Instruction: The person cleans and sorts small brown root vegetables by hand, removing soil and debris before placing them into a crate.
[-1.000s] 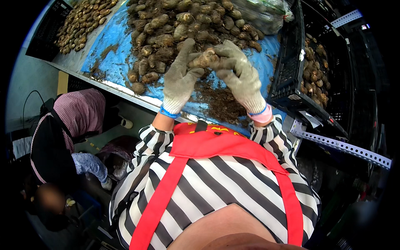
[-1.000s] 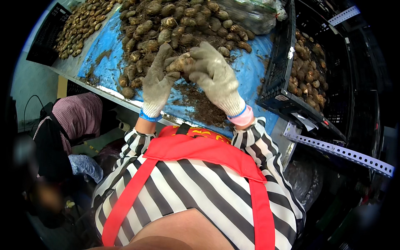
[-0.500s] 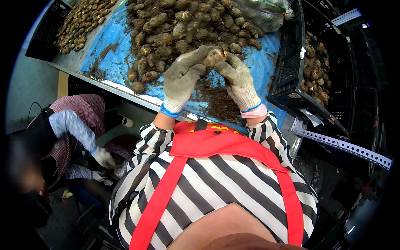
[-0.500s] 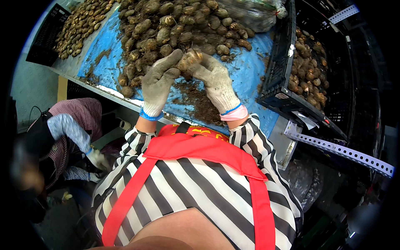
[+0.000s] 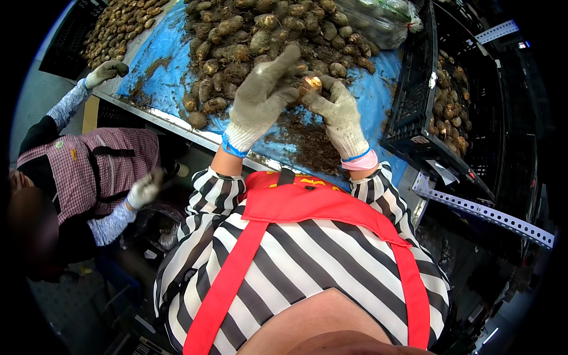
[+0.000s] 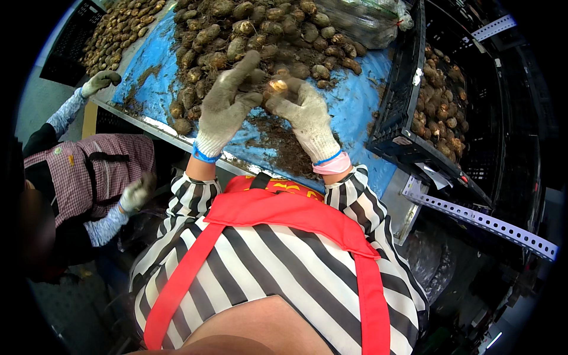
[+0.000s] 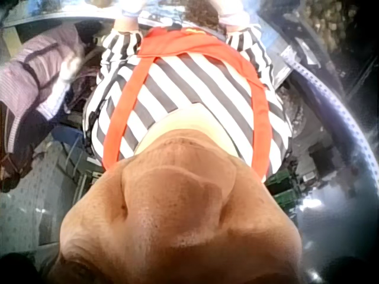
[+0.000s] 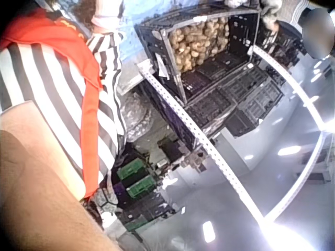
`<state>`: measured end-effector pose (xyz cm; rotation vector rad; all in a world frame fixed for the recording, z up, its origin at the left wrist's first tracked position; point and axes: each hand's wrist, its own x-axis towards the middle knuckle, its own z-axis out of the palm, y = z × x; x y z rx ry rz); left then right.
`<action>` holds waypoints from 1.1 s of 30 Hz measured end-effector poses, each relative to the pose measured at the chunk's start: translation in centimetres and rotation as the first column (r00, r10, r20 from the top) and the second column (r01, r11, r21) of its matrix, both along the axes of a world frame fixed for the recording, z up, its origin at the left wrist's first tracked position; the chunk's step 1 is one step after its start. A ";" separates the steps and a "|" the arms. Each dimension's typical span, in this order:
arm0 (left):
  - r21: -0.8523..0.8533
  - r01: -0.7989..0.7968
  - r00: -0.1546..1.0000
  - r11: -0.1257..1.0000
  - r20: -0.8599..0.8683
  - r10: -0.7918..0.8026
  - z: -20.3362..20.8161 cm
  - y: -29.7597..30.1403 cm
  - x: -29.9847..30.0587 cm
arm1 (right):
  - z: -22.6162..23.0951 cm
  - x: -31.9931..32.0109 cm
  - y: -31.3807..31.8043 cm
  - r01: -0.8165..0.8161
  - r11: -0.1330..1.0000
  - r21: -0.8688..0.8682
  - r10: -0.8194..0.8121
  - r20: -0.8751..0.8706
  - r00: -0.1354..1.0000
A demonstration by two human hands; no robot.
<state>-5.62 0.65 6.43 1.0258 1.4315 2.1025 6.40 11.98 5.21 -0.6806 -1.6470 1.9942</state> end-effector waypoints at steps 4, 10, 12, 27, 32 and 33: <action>-0.275 0.049 0.981 0.960 -0.169 -0.098 -0.7 -0.6 -1.2 | 0.2 0.0 0.0 -0.005 1.000 0.031 0.004 0.025 1.000; -0.415 -0.029 0.952 0.909 -0.288 -0.101 -3.3 -1.6 -0.8 | -1.5 0.0 1.2 -0.046 0.934 -0.355 -0.075 -0.319 0.945; -0.480 -0.094 0.938 0.872 -0.337 -0.084 -4.3 -1.8 -1.6 | -1.4 0.3 1.5 -0.047 0.933 -0.357 -0.080 -0.333 0.939; -0.372 -0.121 0.904 0.920 -0.424 -0.052 -1.7 -0.4 -1.6 | -4.2 -0.8 2.7 -0.338 0.906 -0.254 0.173 -0.506 0.845; -0.575 -0.046 0.994 0.817 -0.104 -0.017 -1.9 -1.2 -1.8 | -1.8 -0.1 1.7 -0.213 0.896 -0.390 -0.009 -0.495 0.869; -0.500 -0.029 0.986 0.865 -0.157 -0.058 -2.9 -1.3 -2.3 | -1.8 0.0 1.6 -0.207 0.887 -0.414 -0.025 -0.489 0.872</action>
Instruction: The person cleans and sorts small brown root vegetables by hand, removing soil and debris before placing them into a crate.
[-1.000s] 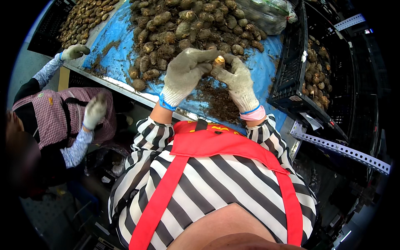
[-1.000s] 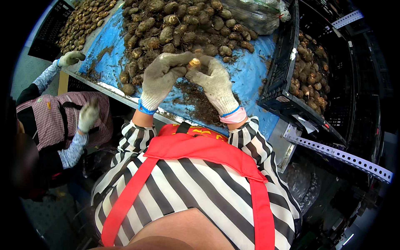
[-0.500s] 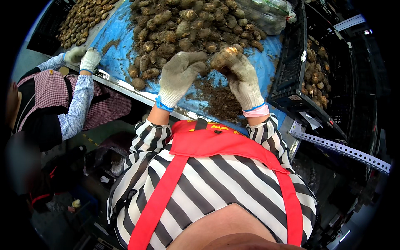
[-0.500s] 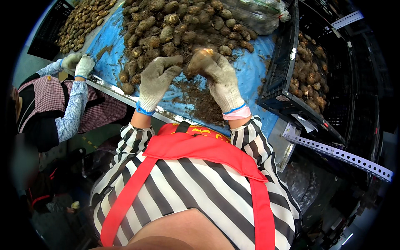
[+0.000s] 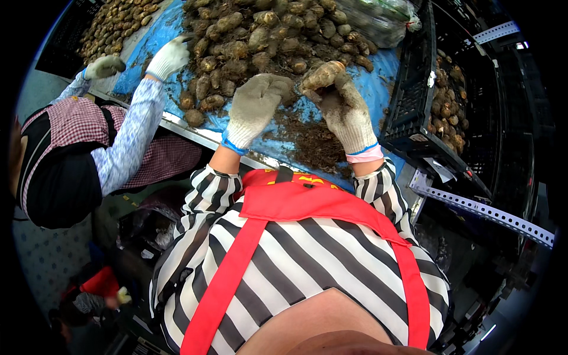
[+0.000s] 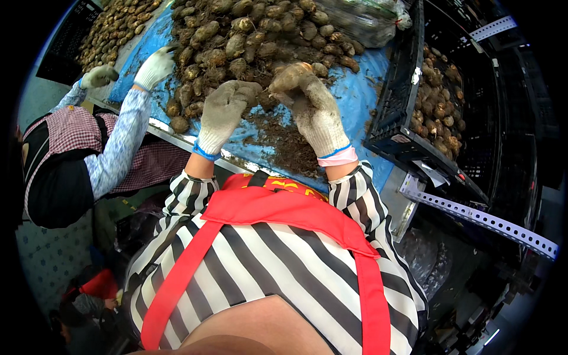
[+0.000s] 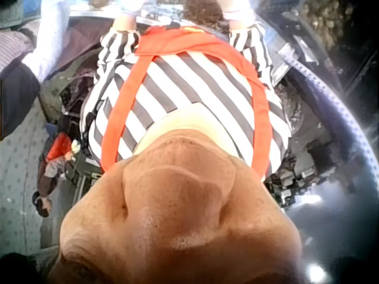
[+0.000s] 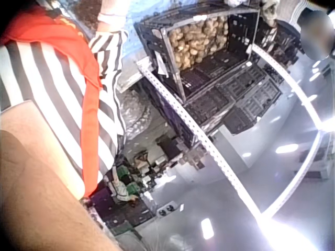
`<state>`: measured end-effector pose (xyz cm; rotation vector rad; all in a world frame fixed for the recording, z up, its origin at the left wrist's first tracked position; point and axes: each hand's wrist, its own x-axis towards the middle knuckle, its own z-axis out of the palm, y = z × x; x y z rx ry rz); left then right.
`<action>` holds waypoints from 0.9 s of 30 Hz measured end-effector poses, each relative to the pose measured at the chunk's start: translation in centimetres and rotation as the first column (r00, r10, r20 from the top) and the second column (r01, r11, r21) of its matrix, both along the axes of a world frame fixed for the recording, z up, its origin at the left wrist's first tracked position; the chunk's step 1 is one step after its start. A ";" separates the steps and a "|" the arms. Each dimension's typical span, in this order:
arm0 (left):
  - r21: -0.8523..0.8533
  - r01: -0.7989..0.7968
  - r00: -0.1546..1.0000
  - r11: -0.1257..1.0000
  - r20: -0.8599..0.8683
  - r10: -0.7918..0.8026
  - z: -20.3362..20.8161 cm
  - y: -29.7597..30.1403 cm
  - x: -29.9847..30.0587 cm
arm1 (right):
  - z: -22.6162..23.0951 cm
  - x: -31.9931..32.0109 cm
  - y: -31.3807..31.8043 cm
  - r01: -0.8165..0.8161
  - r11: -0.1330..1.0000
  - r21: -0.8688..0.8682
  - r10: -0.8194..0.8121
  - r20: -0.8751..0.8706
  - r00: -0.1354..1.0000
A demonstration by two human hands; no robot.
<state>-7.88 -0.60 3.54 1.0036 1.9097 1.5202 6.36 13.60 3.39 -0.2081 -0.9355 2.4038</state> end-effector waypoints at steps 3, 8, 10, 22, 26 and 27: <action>0.178 0.053 0.989 0.983 -0.146 -0.027 -1.7 0.2 -0.7 | 0.2 -0.2 -0.4 -0.001 1.000 0.003 0.000 0.036 0.999; 0.077 0.039 0.988 0.996 -0.152 -0.027 0.0 0.5 1.3 | -2.0 -0.5 -0.1 0.039 0.999 -0.027 -0.038 0.062 0.997; 0.005 0.092 0.937 0.996 -0.340 -0.085 0.4 0.3 0.7 | -1.1 -0.4 -0.1 -0.018 0.995 -0.098 0.019 0.006 1.000; 0.082 0.250 0.930 0.965 -0.298 -0.216 -0.9 0.2 -1.3 | -1.1 0.2 -1.2 -0.075 0.924 0.374 0.018 0.153 0.988; -0.081 0.311 0.932 0.947 -0.169 -0.321 1.4 -0.7 -1.3 | -1.0 -0.1 0.1 -0.188 0.982 -0.004 0.187 -0.085 0.979; 0.048 0.326 0.924 0.944 -0.229 -0.307 -1.1 -1.4 -2.2 | -0.5 0.1 0.0 -0.131 0.991 -0.036 0.128 -0.067 0.989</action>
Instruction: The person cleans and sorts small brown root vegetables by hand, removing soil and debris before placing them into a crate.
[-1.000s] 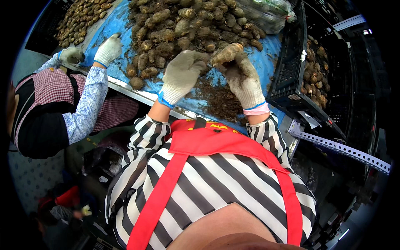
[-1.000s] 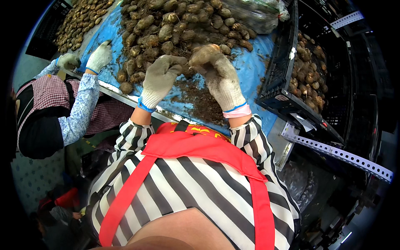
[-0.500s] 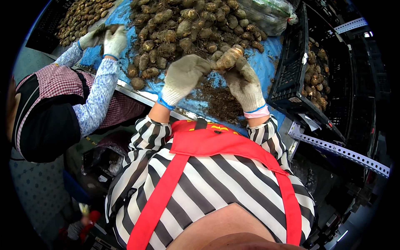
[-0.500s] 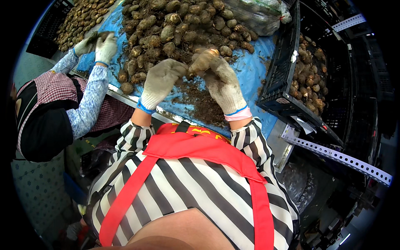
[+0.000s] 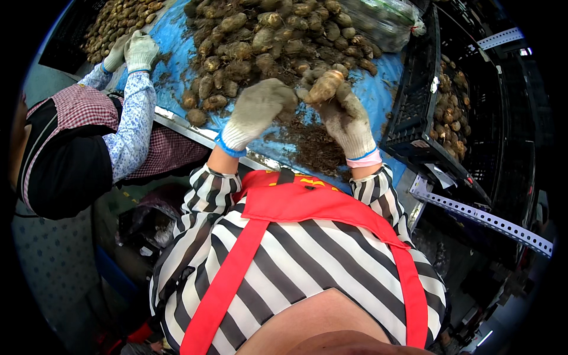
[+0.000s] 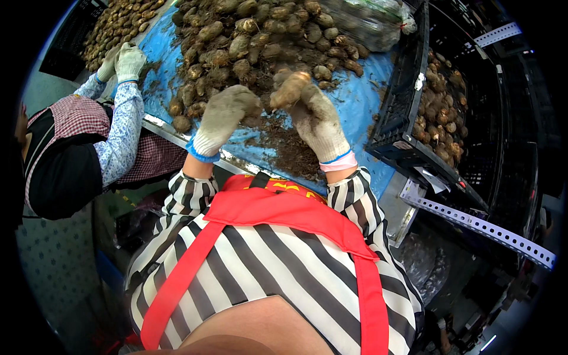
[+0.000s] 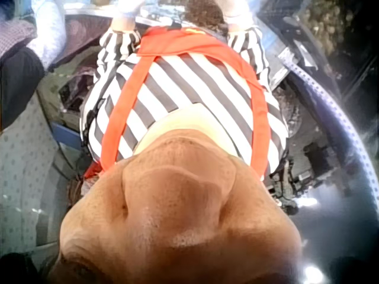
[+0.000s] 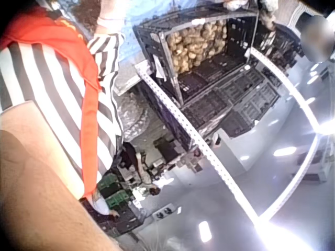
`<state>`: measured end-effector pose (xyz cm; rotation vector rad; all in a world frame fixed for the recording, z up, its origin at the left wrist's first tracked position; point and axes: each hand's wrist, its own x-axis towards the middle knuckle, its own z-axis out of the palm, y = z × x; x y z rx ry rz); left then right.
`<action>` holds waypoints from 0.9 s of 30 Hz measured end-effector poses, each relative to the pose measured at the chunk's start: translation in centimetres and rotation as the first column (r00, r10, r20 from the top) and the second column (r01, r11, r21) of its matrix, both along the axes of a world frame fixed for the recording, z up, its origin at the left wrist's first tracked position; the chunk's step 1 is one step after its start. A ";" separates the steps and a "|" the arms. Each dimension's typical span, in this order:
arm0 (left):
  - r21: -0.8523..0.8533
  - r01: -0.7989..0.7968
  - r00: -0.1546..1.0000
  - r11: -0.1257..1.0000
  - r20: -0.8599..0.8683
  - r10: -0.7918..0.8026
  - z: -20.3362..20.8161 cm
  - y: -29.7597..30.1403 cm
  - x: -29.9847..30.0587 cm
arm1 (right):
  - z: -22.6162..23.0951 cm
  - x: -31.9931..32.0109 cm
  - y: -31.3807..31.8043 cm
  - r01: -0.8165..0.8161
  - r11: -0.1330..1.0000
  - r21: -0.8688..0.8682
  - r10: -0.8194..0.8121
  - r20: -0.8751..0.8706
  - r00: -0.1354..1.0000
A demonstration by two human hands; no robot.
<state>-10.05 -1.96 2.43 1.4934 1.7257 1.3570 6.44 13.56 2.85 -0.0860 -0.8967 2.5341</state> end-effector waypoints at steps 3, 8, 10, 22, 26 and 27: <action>-0.070 -0.079 0.922 0.994 0.374 0.100 0.1 0.0 0.8 | 0.7 0.3 0.0 0.065 0.998 -0.013 -0.064 0.064 0.996; -0.057 0.080 0.984 0.995 0.165 -0.069 -1.4 -0.2 1.1 | -0.1 0.5 0.3 0.015 0.973 0.229 -0.050 0.146 0.988; -0.089 0.064 0.982 0.994 -0.173 -0.079 -1.9 0.5 1.4 | -4.1 0.8 2.3 -0.054 0.809 0.585 -0.082 0.204 0.975; -0.251 0.041 0.996 0.967 -0.062 -0.058 -4.4 -1.3 1.8 | 1.1 1.5 0.7 -0.466 0.079 0.881 -0.453 0.448 0.771; -0.150 0.069 0.823 0.986 0.568 0.029 -4.9 -2.0 2.4 | 0.3 2.6 0.2 -0.517 0.020 0.856 -0.300 0.498 0.814; -0.032 0.047 0.663 0.998 0.748 -0.007 -7.0 -1.9 1.9 | 0.5 2.8 0.0 -0.557 0.052 0.829 -0.237 0.552 0.799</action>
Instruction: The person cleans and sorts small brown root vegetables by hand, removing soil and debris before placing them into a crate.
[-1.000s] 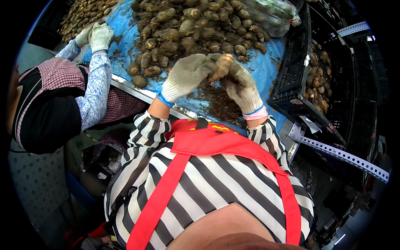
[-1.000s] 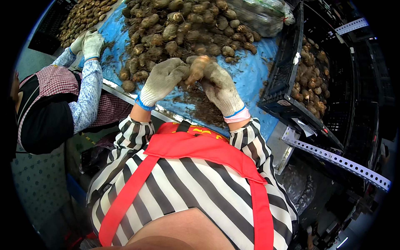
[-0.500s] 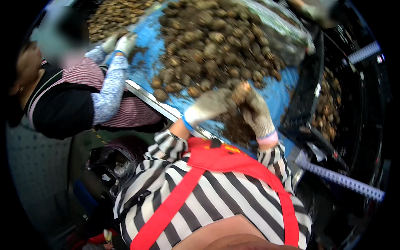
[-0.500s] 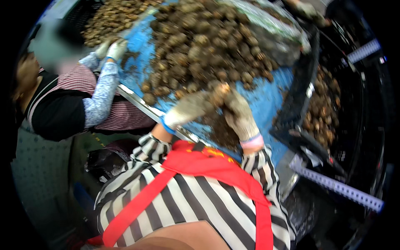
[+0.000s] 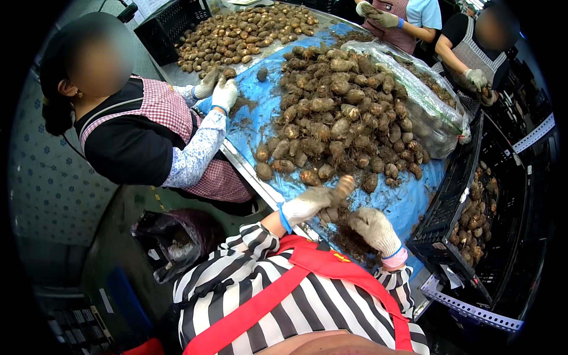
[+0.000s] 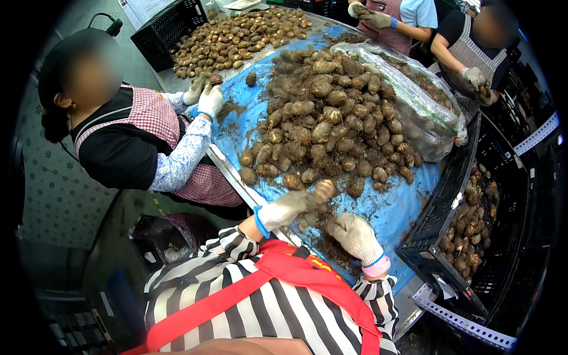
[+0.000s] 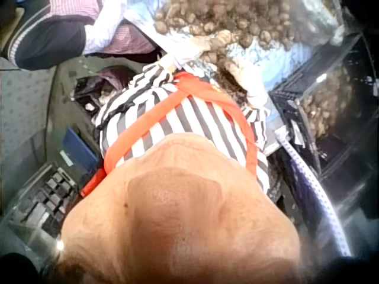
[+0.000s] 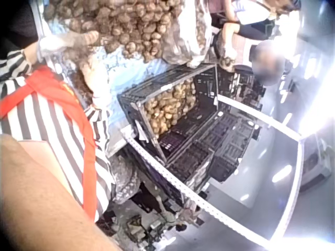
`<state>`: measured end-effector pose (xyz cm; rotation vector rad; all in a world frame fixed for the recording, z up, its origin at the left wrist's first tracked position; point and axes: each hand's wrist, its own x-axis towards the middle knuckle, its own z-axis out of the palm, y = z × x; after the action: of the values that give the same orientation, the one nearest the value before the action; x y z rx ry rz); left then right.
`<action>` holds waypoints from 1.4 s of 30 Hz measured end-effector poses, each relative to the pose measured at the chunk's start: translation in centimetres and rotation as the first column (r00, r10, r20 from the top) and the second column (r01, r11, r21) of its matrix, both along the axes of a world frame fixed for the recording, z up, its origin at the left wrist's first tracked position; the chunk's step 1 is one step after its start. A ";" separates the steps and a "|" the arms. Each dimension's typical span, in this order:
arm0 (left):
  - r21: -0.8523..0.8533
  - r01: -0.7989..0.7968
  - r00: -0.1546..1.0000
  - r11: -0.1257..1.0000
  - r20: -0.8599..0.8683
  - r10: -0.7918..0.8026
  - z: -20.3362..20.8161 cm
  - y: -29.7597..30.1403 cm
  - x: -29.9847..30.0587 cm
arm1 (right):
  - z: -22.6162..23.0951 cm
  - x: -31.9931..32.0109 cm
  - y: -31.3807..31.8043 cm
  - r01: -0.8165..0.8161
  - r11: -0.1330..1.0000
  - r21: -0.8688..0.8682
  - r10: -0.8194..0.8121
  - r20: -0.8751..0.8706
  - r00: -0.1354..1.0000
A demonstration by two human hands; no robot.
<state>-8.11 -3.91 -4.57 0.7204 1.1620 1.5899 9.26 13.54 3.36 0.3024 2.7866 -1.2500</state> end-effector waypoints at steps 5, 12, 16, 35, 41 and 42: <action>0.072 -0.247 0.939 0.966 0.263 0.220 0.5 1.3 -7.8 | -0.9 2.3 0.9 0.109 0.994 -0.020 -0.109 0.031 0.994; 0.342 -0.384 0.333 0.858 -0.815 0.474 21.2 -1.2 -26.8 | -3.4 3.0 0.8 0.091 0.996 -0.017 -0.093 -0.219 0.971; 0.317 -0.340 0.485 0.885 -0.748 0.454 17.1 -2.2 -22.1 | -0.3 1.1 -0.8 0.381 0.907 -0.178 -0.331 0.255 0.908; -0.438 -0.606 0.374 0.664 -0.894 -0.248 -0.9 -1.9 -5.1 | -0.3 -3.5 -1.4 0.297 0.942 -0.160 -0.292 0.052 0.955; -0.238 -0.597 0.373 0.766 -0.928 0.002 -1.7 -2.6 -3.3 | -1.2 -3.0 -1.3 0.258 0.963 -0.080 -0.257 0.021 0.966; -0.235 -0.573 0.415 0.785 -0.909 0.031 -0.9 -2.7 -2.9 | -1.5 -3.1 -1.4 0.254 0.965 -0.064 -0.255 0.003 0.967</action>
<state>-11.04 -6.59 -5.45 1.0172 2.5511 0.9970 6.12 12.14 1.90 0.6720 2.7729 -1.3885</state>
